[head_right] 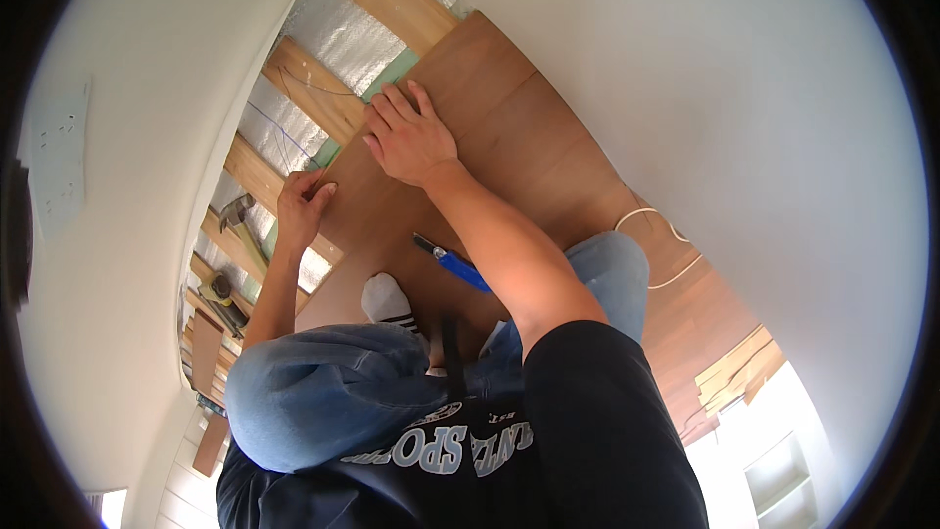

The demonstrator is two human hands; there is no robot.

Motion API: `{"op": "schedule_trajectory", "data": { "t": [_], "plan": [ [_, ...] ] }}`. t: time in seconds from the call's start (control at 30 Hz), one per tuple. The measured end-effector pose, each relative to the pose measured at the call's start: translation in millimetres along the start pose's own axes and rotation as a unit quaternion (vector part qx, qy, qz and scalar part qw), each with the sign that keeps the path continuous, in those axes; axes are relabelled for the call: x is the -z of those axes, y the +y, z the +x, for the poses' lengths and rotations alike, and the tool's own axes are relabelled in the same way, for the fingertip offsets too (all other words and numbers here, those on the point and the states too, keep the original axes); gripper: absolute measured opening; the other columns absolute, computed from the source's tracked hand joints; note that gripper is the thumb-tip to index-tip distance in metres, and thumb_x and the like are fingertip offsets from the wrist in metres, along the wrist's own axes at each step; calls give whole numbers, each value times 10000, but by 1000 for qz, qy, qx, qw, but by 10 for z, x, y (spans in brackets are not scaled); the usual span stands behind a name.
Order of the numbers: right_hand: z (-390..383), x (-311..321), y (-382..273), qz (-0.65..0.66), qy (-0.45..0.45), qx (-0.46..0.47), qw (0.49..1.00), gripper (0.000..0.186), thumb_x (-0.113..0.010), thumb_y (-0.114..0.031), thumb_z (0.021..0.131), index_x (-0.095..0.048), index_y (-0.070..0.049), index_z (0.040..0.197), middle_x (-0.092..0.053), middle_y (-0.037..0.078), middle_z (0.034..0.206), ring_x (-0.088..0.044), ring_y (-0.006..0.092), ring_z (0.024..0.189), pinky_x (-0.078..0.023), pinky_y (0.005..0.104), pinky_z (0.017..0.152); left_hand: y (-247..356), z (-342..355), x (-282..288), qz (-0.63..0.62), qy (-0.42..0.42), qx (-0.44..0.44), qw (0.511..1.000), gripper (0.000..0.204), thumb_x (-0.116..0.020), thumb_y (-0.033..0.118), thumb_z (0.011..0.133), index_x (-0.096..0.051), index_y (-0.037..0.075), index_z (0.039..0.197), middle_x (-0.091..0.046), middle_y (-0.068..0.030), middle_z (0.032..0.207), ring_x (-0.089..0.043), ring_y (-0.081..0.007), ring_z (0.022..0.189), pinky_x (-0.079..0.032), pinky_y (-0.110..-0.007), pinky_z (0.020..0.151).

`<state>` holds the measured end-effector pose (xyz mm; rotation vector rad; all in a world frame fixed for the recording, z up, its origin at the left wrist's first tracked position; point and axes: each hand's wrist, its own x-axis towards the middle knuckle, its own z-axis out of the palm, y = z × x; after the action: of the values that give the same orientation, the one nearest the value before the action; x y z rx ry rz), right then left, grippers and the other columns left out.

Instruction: The person marks a wood plank with a pencil, cuts it using a table saw, and then hammers the plank into place on a wooden frame using a nail gun and a hammer.

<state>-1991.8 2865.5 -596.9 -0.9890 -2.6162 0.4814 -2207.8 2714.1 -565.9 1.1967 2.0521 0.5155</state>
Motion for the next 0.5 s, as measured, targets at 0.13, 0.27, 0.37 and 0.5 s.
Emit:
{"op": "schedule_trajectory", "data": {
  "t": [0.13,0.27,0.37,0.5],
  "plan": [
    [38,2,1,3,14,-4,1000,406,-608,-345,976,-637,-86,1287,-610,59,1348,-479,259,1392,-290,542,1208,-42,2,-53,-32,34,-3,999,346,-817,142,871,-742,-14,1170,-671,-125,1020,-684,-259,918,-548,-351,833],
    [38,-31,2,0,4,-20,1000,394,-617,-337,970,-642,-93,1278,-615,54,1341,-483,254,1390,-302,537,1200,-109,57,-55,-83,-1,9,997,343,-809,126,876,-733,-18,1178,-668,-124,1041,-683,-256,951,-545,-340,851],
    [43,-47,60,-3,6,-17,1000,375,-627,-337,964,-649,-97,1251,-621,49,1320,-498,249,1366,-312,543,1188,-74,60,-75,-72,-15,23,997,338,-807,119,878,-732,-18,1178,-664,-123,1050,-680,-249,973,-541,-332,877],
    [219,33,408,40,3,27,999,322,-665,-322,931,-661,-106,1169,-623,75,1242,-535,281,1269,-353,527,1144,-39,60,-39,-100,-14,40,994,344,-807,114,876,-733,-5,1191,-661,-126,1050,-673,-248,984,-535,-332,898]
  ]
}}
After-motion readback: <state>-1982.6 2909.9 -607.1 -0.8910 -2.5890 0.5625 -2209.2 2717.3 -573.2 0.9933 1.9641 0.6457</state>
